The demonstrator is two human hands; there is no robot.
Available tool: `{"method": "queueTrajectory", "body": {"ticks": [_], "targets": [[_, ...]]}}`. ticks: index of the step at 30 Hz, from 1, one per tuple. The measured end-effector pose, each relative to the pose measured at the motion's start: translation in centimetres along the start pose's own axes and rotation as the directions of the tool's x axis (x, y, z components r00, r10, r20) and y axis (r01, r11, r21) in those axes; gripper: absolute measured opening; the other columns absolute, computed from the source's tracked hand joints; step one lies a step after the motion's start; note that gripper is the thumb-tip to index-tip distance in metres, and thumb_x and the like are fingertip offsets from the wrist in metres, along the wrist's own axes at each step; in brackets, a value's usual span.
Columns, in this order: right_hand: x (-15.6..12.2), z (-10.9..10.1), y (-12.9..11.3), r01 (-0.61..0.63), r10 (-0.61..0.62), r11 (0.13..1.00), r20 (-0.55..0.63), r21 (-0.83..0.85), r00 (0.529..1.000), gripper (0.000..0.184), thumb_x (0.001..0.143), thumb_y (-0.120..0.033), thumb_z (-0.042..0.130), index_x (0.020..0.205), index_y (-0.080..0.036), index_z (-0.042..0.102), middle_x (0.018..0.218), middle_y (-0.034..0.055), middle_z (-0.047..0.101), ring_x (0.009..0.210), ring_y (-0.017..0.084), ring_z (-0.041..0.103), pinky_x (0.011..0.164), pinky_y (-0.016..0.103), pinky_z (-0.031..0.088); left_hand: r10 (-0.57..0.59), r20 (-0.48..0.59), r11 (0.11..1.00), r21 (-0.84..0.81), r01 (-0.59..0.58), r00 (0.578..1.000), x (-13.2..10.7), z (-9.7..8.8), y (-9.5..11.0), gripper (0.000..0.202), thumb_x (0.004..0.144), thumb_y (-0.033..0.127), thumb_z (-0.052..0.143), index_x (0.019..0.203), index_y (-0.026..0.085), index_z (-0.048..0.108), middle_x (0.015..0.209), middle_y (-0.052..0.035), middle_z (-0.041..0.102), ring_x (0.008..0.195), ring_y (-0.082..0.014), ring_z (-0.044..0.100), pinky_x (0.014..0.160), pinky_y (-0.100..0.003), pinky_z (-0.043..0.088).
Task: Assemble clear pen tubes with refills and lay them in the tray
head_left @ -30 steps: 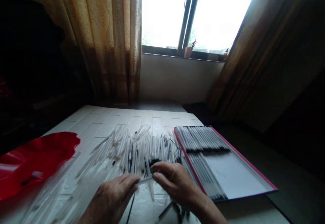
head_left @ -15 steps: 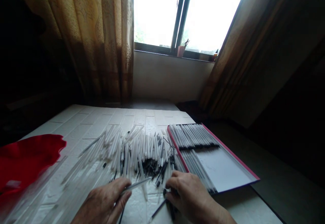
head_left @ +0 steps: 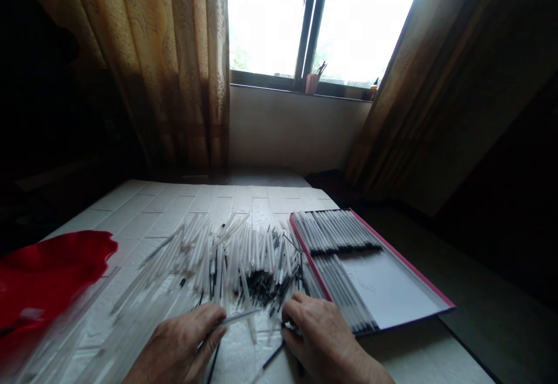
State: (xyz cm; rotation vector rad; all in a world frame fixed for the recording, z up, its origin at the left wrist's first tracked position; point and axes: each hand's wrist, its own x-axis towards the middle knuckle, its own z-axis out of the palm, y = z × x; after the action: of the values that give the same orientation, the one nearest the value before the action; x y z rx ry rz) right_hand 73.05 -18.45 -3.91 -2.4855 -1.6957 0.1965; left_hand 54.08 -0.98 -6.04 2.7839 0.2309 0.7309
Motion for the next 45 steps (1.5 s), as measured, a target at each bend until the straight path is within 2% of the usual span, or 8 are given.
{"method": "queueTrajectory", "body": {"ticks": [4, 7, 14, 18, 24, 29, 39, 45], "targets": [[0.1, 0.0, 0.1, -0.024, 0.025, 1.0, 0.018, -0.017, 1.0, 0.019, 0.078, -0.008, 0.059, 0.087, -0.023, 0.067, 0.093, 0.0021, 0.072, 0.081, 0.023, 0.071, 0.064, 0.027, 0.044, 0.023, -0.049, 0.996, 0.091, -0.018, 0.999, 0.0, -0.4, -0.8, 0.025, 0.1, 0.035, 0.04, 0.093, 0.027, 0.062, 0.077, 0.0028, 0.077, 0.067, -0.0152, 0.076, 0.061, -0.017, 0.058], [0.1, -0.5, 0.4, -0.033, 0.033, 0.999, -0.012, 0.0, 0.999, 0.02, 0.078, -0.007, 0.057, 0.088, -0.022, 0.066, 0.09, 0.0015, 0.071, 0.081, 0.022, 0.071, 0.063, 0.027, 0.042, 0.02, -0.194, 0.977, 0.21, 0.022, 0.981, 0.1, -1.1, -1.5, 0.034, 0.103, 0.041, 0.033, 0.103, 0.024, 0.062, 0.087, -0.0008, 0.08, 0.073, -0.0164, 0.078, 0.064, -0.018, 0.06], [1.8, -4.6, 2.6, -0.105, 0.102, 0.994, -0.149, -0.012, 0.984, 0.017, 0.093, -0.02, 0.054, 0.087, -0.024, 0.069, 0.088, 0.0012, 0.069, 0.078, 0.02, 0.069, 0.062, 0.027, 0.041, -0.027, -0.312, 0.95, 0.287, 0.121, 0.95, 0.3, -2.1, -1.8, 0.04, 0.104, 0.045, 0.027, 0.107, 0.021, 0.059, 0.087, -0.0033, 0.081, 0.07, -0.0174, 0.078, 0.064, -0.018, 0.06], [3.9, -5.3, 3.3, -0.086, 0.08, 0.995, -0.122, -0.048, 0.989, 0.018, 0.092, -0.02, 0.057, 0.087, -0.025, 0.074, 0.093, 0.0018, 0.071, 0.083, 0.021, 0.07, 0.065, 0.027, 0.042, 0.018, -0.303, 0.934, 0.345, 0.092, 0.953, 0.6, -1.9, -1.6, 0.038, 0.105, 0.044, 0.025, 0.105, 0.021, 0.056, 0.084, -0.0038, 0.081, 0.069, -0.017, 0.078, 0.062, -0.018, 0.06], [5.1, -2.7, 2.3, -0.037, 0.033, 0.998, -0.078, -0.057, 0.996, 0.017, 0.082, -0.035, 0.071, 0.093, -0.022, 0.076, 0.093, 0.0059, 0.072, 0.083, 0.026, 0.071, 0.067, 0.029, 0.046, 0.099, -0.27, 0.924, 0.383, 0.012, 0.958, 0.7, -1.3, -1.4, 0.037, 0.106, 0.04, 0.022, 0.109, 0.021, 0.053, 0.087, -0.0038, 0.081, 0.073, -0.0158, 0.079, 0.065, -0.018, 0.061], [5.0, -1.8, 2.0, -0.041, 0.036, 0.997, -0.096, -0.06, 0.995, 0.012, 0.086, -0.03, 0.066, 0.09, -0.022, 0.075, 0.094, 0.0056, 0.071, 0.083, 0.024, 0.07, 0.066, 0.028, 0.046, 0.106, -0.243, 0.944, 0.331, -0.02, 0.964, 0.8, -1.1, -1.1, 0.035, 0.106, 0.04, 0.022, 0.11, 0.023, 0.052, 0.085, -0.0008, 0.081, 0.072, -0.0147, 0.078, 0.065, -0.016, 0.061], [3.7, -2.5, 2.2, 0.068, -0.067, 0.998, -0.047, 0.017, 0.997, 0.011, 0.086, -0.029, 0.065, 0.082, -0.027, 0.075, 0.084, -0.0007, 0.071, 0.076, 0.017, 0.069, 0.063, 0.022, 0.041, 0.105, -0.209, 0.951, 0.306, -0.037, 0.972, 0.4, -0.7, -1.1, 0.034, 0.106, 0.039, 0.022, 0.11, 0.024, 0.052, 0.087, -0.0012, 0.081, 0.075, -0.0148, 0.078, 0.068, -0.016, 0.06], [6.0, -3.5, 3.6, -0.028, 0.019, 0.998, -0.144, -0.055, 0.989, 0.022, 0.092, -0.018, 0.055, 0.082, -0.022, 0.075, 0.089, 0.005, 0.07, 0.076, 0.018, 0.069, 0.062, 0.024, 0.04, 0.088, -0.212, 0.957, 0.29, -0.023, 0.973, 0.4, -0.6, -1.3, 0.035, 0.106, 0.04, 0.023, 0.109, 0.024, 0.054, 0.088, -0.0006, 0.081, 0.075, -0.0144, 0.078, 0.067, -0.015, 0.06]]}}
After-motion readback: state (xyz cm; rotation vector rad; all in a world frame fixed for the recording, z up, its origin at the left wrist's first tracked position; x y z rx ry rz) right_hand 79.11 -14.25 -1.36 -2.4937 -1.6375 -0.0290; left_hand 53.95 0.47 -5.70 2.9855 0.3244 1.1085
